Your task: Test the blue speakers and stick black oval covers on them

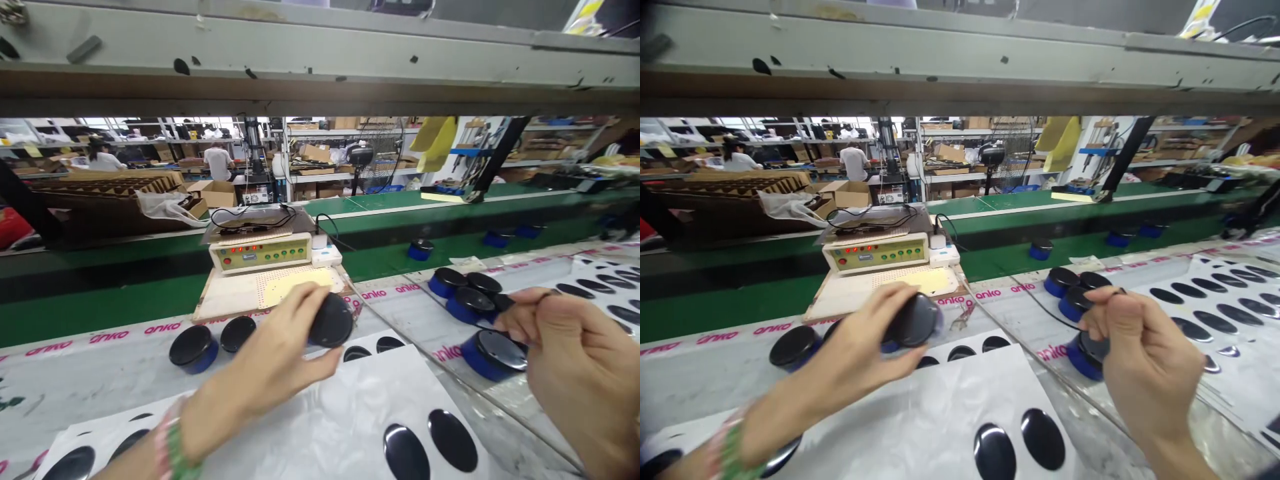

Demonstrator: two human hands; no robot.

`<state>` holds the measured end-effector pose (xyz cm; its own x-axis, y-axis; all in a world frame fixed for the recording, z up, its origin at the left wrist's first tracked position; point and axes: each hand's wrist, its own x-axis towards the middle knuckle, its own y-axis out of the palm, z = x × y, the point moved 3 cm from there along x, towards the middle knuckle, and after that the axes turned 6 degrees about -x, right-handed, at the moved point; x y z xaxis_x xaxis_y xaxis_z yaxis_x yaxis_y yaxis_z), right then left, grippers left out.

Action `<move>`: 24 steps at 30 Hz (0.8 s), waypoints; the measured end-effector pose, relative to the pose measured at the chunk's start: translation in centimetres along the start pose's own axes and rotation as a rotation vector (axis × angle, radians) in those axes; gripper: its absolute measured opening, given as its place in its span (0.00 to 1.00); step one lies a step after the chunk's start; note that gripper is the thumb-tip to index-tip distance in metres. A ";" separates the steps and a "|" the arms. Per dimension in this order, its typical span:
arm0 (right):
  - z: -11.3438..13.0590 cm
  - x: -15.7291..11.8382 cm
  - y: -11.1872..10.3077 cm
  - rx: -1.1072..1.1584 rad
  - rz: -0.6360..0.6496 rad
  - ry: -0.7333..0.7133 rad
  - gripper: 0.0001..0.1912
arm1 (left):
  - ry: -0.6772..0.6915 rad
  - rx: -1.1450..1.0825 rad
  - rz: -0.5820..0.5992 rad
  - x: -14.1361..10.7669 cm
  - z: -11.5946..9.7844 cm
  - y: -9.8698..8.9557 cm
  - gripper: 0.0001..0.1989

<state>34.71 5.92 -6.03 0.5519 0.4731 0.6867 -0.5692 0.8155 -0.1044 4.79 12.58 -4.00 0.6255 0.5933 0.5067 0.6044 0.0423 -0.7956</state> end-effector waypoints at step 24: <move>0.5 -14.0 3.8 -0.236 0.718 -0.545 0.12 | 0.032 -0.710 0.585 14.7 -9.8 17.4 0.35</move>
<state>24.50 2.23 -15.72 -0.2805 0.7174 0.6377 -0.4913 0.4634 -0.7375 29.32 14.14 -7.16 0.9340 0.3413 0.1051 0.3415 -0.7672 -0.5429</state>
